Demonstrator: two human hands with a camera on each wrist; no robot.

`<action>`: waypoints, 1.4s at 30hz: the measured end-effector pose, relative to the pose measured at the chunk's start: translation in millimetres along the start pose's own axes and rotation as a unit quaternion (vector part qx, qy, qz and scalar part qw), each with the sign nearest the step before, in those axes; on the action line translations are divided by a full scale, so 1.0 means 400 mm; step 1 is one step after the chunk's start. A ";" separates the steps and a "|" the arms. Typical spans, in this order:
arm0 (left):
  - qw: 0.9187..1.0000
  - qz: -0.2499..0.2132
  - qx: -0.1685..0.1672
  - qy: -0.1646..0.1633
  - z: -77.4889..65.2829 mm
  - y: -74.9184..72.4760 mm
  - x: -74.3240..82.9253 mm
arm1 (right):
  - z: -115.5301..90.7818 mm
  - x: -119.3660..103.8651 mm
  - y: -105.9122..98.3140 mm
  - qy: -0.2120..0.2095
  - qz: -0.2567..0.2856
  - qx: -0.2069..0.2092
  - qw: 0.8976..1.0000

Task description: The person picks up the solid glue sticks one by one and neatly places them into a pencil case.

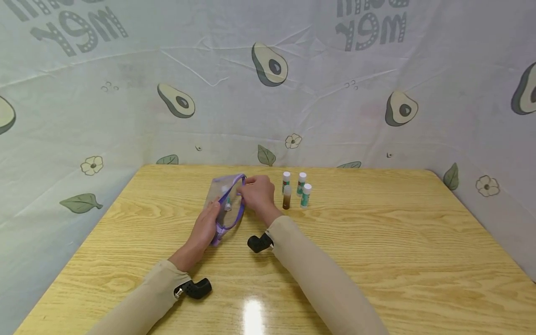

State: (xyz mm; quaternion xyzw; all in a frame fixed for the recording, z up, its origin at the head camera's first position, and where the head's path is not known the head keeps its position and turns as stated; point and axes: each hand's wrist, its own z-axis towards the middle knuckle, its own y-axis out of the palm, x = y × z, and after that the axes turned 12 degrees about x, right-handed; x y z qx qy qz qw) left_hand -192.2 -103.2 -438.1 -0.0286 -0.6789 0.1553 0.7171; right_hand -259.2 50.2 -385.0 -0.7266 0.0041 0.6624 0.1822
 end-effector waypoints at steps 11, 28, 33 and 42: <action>1.000 0.011 0.000 0.004 -0.003 -0.005 0.002 | -0.030 -0.045 -0.039 -0.104 -0.008 0.000 0.995; 1.000 0.005 -0.002 0.002 -0.002 -0.004 0.000 | -0.050 -0.087 -0.126 -0.189 0.042 -0.029 0.981; 1.000 0.005 -0.001 0.002 -0.005 -0.004 0.005 | -0.043 -0.093 -0.162 -0.205 0.037 -0.017 0.978; 1.000 0.002 -0.004 -0.001 -0.006 -0.003 0.009 | -0.036 -0.103 -0.230 -0.210 0.060 -0.014 0.976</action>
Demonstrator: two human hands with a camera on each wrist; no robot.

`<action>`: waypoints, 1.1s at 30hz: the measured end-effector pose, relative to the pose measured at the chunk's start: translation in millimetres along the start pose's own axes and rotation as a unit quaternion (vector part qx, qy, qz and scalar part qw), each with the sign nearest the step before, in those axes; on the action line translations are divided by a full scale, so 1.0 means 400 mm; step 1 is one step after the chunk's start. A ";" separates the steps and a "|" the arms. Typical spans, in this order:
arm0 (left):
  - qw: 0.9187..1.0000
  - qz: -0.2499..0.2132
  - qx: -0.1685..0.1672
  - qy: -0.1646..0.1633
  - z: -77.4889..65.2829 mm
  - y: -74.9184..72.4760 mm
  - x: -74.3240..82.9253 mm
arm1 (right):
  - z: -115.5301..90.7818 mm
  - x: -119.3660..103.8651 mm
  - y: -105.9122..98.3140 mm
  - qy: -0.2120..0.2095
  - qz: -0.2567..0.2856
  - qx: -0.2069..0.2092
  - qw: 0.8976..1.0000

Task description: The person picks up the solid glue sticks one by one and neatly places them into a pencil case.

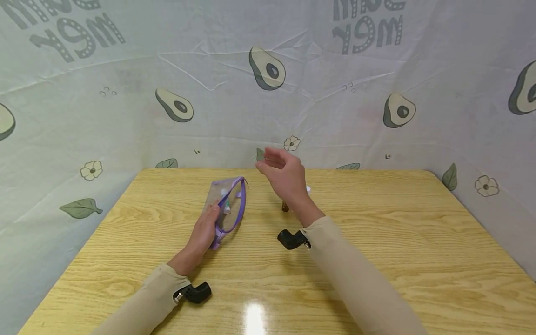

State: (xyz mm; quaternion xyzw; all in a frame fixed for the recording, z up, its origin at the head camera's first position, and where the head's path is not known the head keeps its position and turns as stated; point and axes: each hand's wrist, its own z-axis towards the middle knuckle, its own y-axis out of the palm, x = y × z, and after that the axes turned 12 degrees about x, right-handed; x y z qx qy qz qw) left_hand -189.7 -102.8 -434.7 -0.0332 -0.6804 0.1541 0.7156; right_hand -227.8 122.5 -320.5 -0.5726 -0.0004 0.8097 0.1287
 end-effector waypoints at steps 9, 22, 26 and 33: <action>1.000 0.002 0.001 0.005 -0.002 0.002 0.004 | 0.014 -0.001 -0.078 0.011 0.001 0.019 1.000; 1.000 -0.001 0.001 -0.001 0.001 0.002 0.000 | 0.018 -0.003 -0.181 -0.021 -0.040 0.065 0.997; 1.000 0.001 0.001 -0.001 0.001 0.002 0.001 | 0.019 0.005 -0.211 -0.025 -0.056 0.082 0.995; 1.000 0.004 0.003 -0.001 0.001 0.001 -0.001 | 0.017 0.011 -0.248 -0.017 -0.039 0.095 0.995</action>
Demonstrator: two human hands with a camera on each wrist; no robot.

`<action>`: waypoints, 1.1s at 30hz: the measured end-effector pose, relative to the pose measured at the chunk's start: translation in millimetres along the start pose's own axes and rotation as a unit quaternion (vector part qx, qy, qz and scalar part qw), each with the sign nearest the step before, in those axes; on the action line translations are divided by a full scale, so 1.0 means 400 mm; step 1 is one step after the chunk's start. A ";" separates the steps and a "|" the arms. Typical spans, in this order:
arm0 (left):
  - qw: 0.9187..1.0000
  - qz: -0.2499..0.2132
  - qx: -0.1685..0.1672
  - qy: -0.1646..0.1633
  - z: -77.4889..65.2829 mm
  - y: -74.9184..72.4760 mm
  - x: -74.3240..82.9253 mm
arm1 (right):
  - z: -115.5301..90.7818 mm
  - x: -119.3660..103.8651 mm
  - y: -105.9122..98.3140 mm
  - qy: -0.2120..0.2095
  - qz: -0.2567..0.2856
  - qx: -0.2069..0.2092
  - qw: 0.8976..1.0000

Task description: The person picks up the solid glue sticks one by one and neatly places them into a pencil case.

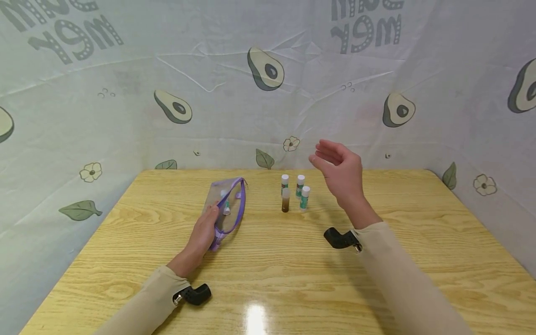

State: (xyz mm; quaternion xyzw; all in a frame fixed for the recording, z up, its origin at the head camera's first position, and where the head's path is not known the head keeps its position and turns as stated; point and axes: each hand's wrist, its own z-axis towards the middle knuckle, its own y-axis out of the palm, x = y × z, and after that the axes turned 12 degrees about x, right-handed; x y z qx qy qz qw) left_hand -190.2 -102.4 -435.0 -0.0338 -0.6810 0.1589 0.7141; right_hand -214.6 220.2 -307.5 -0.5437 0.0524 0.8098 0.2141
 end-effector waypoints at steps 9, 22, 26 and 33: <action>1.000 0.000 0.002 0.002 0.000 -0.002 0.002 | -0.005 0.003 -0.010 0.037 0.059 0.007 0.998; 1.000 0.003 0.002 0.001 -0.003 0.000 0.004 | -0.025 0.038 -0.001 0.073 0.083 0.002 0.994; 1.000 0.004 0.005 0.000 -0.002 0.000 0.005 | -0.035 0.056 0.004 0.096 0.081 -0.010 0.992; 1.000 0.002 0.003 -0.001 -0.002 -0.001 0.004 | -0.051 0.086 0.014 0.119 0.049 -0.020 0.992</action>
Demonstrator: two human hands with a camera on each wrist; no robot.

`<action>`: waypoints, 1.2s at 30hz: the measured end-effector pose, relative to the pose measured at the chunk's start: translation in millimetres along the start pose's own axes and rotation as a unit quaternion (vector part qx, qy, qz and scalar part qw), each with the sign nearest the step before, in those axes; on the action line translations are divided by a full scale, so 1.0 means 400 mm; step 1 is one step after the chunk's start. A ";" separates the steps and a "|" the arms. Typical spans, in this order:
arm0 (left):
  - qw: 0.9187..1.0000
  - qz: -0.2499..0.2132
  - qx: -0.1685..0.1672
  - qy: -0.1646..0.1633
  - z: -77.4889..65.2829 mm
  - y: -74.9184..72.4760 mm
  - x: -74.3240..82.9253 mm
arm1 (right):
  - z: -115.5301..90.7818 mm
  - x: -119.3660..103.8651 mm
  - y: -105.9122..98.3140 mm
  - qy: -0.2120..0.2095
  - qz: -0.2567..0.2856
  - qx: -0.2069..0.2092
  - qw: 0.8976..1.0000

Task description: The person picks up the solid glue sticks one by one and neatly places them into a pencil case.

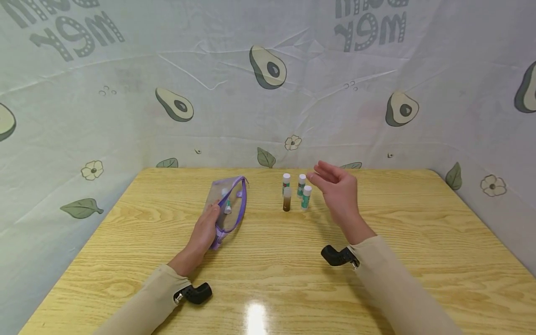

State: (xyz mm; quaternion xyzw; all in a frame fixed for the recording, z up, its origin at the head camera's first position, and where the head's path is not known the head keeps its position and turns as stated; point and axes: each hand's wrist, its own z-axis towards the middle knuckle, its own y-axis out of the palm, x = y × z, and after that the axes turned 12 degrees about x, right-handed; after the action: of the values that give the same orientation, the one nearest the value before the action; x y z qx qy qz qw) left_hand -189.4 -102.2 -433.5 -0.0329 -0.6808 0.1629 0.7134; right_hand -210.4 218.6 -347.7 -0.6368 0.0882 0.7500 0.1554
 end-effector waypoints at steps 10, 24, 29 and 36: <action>1.000 -0.002 0.001 0.001 0.000 -0.001 0.001 | -0.009 0.042 0.011 0.030 -0.014 -0.004 0.999; 1.000 -0.004 0.000 0.011 0.002 0.001 -0.006 | -0.027 0.098 0.036 0.072 -0.046 -0.001 0.996; 1.000 -0.002 0.001 0.008 0.001 0.001 -0.006 | -0.030 0.107 0.044 0.084 -0.059 0.005 0.995; 1.000 -0.001 0.000 0.005 0.005 0.002 -0.008 | -0.029 0.126 0.051 0.087 -0.072 0.008 0.994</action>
State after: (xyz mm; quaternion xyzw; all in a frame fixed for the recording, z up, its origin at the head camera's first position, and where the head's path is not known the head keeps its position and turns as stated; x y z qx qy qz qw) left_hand -191.6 -102.6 -436.6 -0.0325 -0.6773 0.1622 0.7169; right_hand -214.0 201.7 -400.4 -0.7034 0.0612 0.6776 0.2059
